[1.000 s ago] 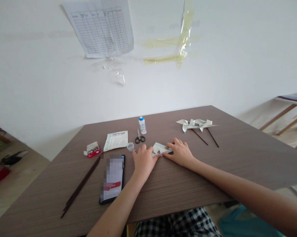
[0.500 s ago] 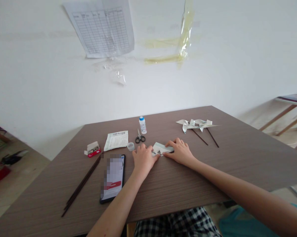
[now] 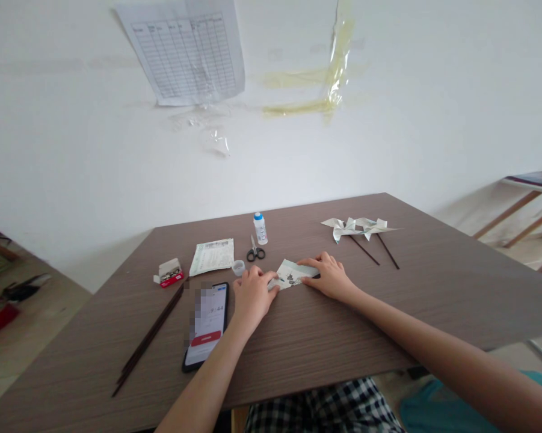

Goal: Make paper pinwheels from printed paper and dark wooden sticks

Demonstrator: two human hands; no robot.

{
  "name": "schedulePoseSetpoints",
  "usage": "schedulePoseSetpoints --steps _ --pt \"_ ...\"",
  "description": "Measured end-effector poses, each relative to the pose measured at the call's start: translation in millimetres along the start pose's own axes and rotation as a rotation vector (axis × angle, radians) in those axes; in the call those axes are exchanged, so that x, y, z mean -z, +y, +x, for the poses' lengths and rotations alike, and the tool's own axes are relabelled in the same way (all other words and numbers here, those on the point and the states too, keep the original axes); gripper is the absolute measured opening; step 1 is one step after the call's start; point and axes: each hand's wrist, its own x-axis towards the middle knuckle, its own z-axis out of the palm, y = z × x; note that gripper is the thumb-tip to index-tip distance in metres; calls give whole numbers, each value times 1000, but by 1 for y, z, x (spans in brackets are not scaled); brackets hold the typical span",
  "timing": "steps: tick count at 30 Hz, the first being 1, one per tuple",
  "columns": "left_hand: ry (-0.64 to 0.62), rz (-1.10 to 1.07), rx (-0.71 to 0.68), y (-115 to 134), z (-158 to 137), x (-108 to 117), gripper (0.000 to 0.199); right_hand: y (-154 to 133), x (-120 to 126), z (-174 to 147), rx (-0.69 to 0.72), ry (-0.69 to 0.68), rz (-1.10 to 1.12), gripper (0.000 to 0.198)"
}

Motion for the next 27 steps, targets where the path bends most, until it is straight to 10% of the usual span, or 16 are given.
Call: schedulePoseSetpoints --steps 27 --pt "24 19 -44 -17 -5 -8 39 1 13 4 35 -255 -31 57"
